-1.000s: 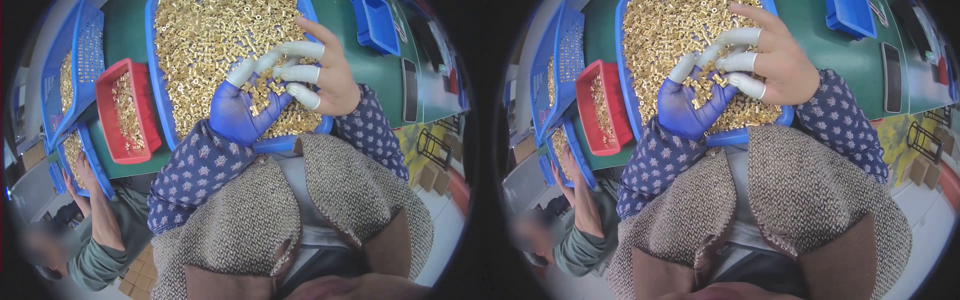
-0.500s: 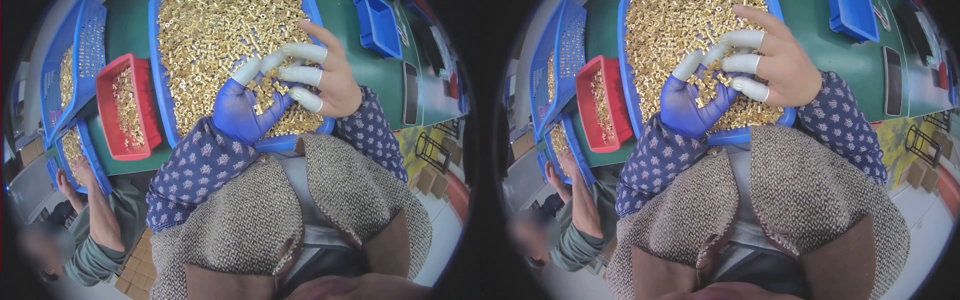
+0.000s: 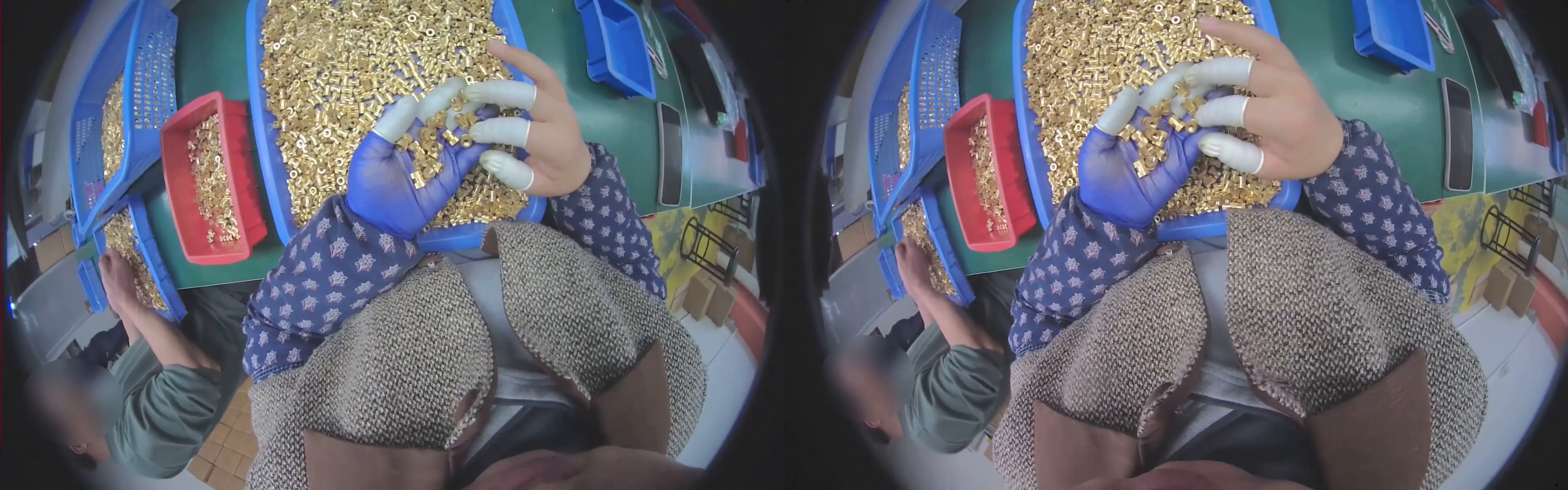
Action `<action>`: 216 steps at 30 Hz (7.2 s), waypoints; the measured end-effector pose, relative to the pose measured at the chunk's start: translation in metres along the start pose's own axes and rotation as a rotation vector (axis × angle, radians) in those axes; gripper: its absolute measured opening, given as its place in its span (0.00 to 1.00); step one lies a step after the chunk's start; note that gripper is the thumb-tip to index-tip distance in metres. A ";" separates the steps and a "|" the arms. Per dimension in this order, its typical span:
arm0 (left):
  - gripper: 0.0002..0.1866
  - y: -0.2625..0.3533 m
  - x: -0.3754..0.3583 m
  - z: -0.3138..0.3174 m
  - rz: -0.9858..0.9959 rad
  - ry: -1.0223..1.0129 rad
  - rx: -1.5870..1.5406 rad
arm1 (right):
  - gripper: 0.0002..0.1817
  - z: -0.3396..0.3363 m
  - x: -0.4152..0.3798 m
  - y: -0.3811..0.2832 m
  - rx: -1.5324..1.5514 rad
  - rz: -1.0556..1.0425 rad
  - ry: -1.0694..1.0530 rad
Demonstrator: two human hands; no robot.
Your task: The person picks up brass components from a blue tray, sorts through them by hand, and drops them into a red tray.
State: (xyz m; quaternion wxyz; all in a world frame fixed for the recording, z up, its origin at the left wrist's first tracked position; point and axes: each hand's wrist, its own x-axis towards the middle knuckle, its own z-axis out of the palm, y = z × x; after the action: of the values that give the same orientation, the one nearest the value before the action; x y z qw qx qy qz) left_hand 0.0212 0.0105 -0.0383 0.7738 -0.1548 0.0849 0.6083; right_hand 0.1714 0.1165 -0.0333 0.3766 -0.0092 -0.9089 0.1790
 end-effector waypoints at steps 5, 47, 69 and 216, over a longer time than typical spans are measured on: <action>0.24 0.002 -0.001 -0.004 -0.037 -0.046 -0.064 | 0.11 0.000 -0.002 0.002 0.010 0.011 -0.013; 0.23 -0.006 0.011 -0.005 -0.135 -0.285 -0.134 | 0.10 0.002 0.004 -0.007 0.068 0.028 -0.030; 0.25 -0.002 0.005 0.009 -0.093 -0.078 0.074 | 0.07 0.003 0.007 -0.011 0.149 -0.049 -0.043; 0.20 0.016 0.022 0.022 0.255 0.014 -0.205 | 0.09 -0.008 -0.004 0.010 0.108 0.229 0.064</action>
State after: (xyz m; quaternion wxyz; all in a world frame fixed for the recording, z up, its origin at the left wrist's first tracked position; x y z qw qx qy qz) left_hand 0.0102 0.0415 -0.0269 0.6698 -0.2252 0.0469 0.7060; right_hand 0.1786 0.1273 -0.0341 0.3825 -0.0984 -0.8784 0.2693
